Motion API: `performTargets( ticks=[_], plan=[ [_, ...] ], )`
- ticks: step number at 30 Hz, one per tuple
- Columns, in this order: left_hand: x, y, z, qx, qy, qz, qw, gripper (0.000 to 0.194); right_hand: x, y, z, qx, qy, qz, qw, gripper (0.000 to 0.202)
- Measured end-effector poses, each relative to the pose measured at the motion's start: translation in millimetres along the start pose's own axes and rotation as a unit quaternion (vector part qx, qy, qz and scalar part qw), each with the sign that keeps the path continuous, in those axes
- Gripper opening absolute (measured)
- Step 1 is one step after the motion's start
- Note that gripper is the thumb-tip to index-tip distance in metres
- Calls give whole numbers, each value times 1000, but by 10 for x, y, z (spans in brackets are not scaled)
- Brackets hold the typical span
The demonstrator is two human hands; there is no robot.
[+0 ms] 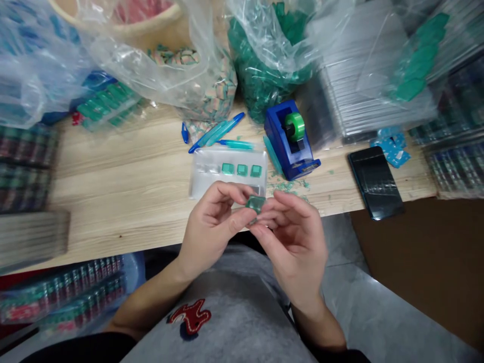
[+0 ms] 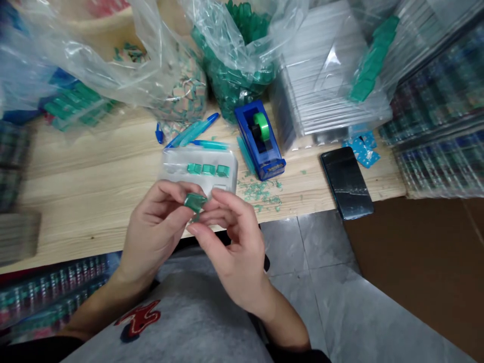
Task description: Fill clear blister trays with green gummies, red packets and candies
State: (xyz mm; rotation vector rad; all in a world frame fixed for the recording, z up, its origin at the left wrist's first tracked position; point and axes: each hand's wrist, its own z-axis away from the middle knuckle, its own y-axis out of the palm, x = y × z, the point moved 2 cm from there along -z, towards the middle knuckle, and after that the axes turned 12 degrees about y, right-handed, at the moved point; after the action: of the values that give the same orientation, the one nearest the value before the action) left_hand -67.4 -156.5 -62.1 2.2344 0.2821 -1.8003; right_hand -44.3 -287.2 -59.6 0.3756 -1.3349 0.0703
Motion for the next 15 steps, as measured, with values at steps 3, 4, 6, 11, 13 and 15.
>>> performTargets(
  ticks=[3,4,6,11,13,15],
  plan=[
    [-61,-7,-23,-4,37,-33,999,16,-22,16,7,5,-37,35,999,46],
    [-76,-13,-31,1,43,-44,998,19,-23,18,7,8,-51,57,997,45],
    [-85,-26,-34,18,48,-61,997,21,-10,17,4,3,-88,117,989,42],
    [16,-86,23,-44,28,-40,998,11,36,-7,-8,-60,-195,246,947,36],
    [62,-116,33,-91,16,-10,996,7,29,-31,-14,-88,-207,255,940,38],
    [81,-133,22,-115,12,29,993,6,17,-65,-25,-104,-185,222,952,38]
  ],
)
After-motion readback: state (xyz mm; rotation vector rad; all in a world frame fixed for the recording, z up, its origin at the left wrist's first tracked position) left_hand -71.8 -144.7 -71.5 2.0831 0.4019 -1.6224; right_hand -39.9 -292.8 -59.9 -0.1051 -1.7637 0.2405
